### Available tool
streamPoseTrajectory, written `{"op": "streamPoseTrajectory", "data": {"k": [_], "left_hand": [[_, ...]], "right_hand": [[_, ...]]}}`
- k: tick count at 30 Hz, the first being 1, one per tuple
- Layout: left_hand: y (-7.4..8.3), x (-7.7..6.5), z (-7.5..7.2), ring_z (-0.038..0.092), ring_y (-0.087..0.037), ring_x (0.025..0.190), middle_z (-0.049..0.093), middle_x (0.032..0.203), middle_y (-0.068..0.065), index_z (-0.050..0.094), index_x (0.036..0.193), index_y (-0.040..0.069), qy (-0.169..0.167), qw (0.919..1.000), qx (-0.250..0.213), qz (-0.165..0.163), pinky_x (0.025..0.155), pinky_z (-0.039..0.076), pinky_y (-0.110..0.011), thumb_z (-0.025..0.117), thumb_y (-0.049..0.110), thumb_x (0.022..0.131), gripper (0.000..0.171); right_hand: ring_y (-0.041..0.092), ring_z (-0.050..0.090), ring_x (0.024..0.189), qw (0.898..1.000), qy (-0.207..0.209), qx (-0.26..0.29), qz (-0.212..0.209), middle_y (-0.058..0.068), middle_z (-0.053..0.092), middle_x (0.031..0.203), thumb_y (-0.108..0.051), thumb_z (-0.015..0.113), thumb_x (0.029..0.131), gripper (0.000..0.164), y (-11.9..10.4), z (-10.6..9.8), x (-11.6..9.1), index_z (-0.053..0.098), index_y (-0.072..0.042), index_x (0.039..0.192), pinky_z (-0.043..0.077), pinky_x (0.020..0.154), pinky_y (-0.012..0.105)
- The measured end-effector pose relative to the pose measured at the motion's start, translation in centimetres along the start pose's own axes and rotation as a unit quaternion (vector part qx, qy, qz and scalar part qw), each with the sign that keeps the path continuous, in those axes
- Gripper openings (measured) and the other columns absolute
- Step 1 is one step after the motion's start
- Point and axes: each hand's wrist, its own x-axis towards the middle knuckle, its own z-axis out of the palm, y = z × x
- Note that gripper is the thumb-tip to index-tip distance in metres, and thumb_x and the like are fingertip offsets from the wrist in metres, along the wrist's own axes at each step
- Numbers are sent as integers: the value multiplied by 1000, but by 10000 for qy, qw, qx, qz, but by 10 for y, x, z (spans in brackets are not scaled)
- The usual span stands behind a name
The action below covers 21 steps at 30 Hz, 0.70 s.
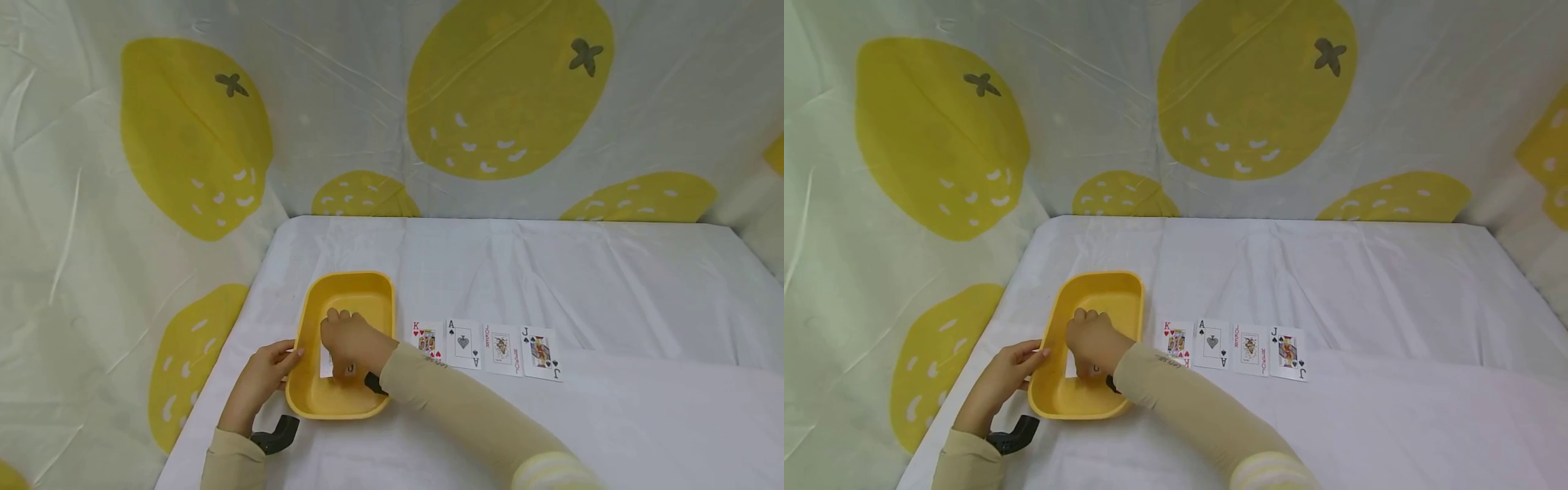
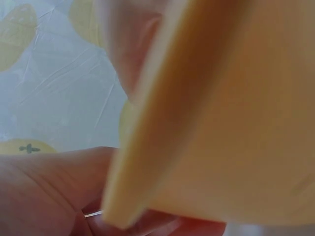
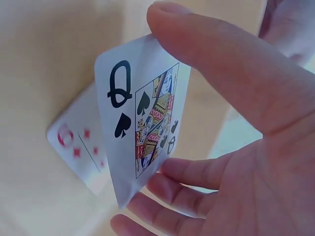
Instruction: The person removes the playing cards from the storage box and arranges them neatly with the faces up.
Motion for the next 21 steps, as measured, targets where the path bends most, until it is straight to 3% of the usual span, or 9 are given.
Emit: {"op": "streamPoseTrajectory", "data": {"k": [3,11,21], "left_hand": [[0,0,0,61,-21,79,63,100,-16,55,119,-2,3,10000,9,-3,59,53,-33,58,23,88,40],[1,0,0,61,-20,76,63,99,-16,54,120,-3,23,10000,35,-68,59,53,-32,57,21,89,39],[2,1,0,61,-19,74,63,99,-15,54,120,-2,34,9999,73,-141,59,53,-31,57,20,89,38]], "right_hand": [[15,41,84,10000,32,-22,6,1,38,96,-48,78,61,66,6,-7,-4,49,-12,107,41,71,26],[19,43,98,9999,136,-97,-37,4,41,111,-50,77,61,88,28,-24,-18,40,-7,128,40,85,32],[23,41,109,9995,171,224,108,9,40,125,-45,77,63,91,66,-33,-46,34,-4,133,37,92,39]]}}
